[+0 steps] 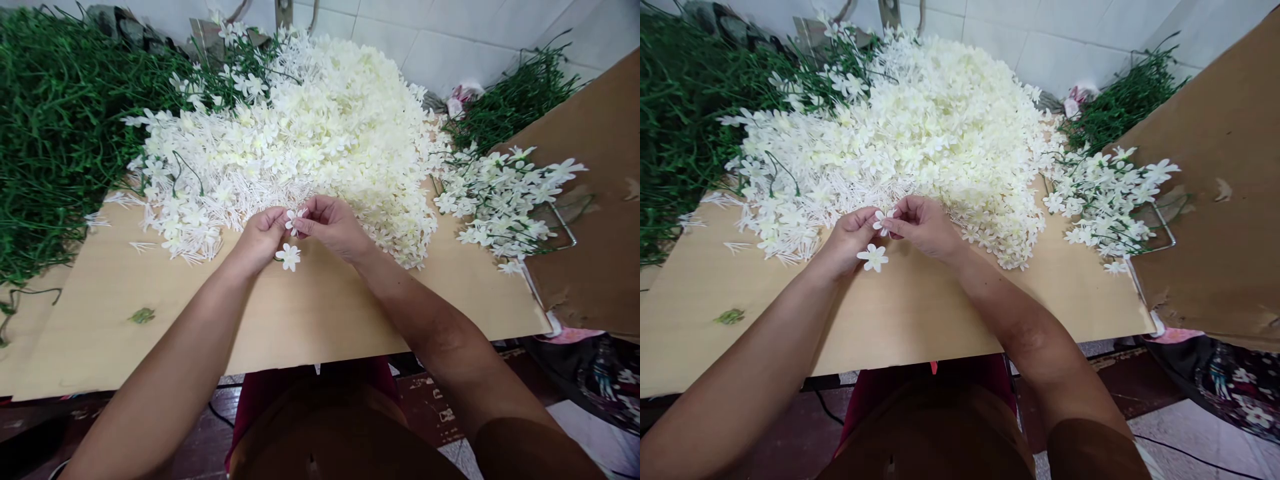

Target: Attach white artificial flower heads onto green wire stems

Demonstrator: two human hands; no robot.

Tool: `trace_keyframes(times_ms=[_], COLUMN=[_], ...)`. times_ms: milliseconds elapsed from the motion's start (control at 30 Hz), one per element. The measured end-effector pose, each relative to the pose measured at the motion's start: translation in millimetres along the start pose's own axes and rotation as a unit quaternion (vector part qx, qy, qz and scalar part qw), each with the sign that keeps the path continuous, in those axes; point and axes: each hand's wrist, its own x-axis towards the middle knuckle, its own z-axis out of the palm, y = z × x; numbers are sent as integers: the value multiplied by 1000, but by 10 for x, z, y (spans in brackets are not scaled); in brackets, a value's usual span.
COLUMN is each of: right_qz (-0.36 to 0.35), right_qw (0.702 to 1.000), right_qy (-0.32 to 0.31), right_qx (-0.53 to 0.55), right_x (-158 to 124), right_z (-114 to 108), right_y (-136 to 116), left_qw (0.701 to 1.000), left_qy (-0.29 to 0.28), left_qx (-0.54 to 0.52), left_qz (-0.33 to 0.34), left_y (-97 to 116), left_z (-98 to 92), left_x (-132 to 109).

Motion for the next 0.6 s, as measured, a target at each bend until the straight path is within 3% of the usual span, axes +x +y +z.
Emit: trace_keyframes(times_ms=[233, 433, 600], right_qz=[-15, -37, -64], right_qw=[998, 980, 956], right_qy=[22, 56, 51], right_qx=[-62, -189, -282], right_x=[3, -14, -132], right_z=[37, 108, 39], right_y=[69, 99, -174], left_qw=[999, 997, 998], left_qy=[11, 37, 0], left_qx=[43, 69, 65], left_qz=[8, 18, 20], left_y=[-21, -2, -24], left_z=[26, 47, 71], left_x=[-7, -31, -35])
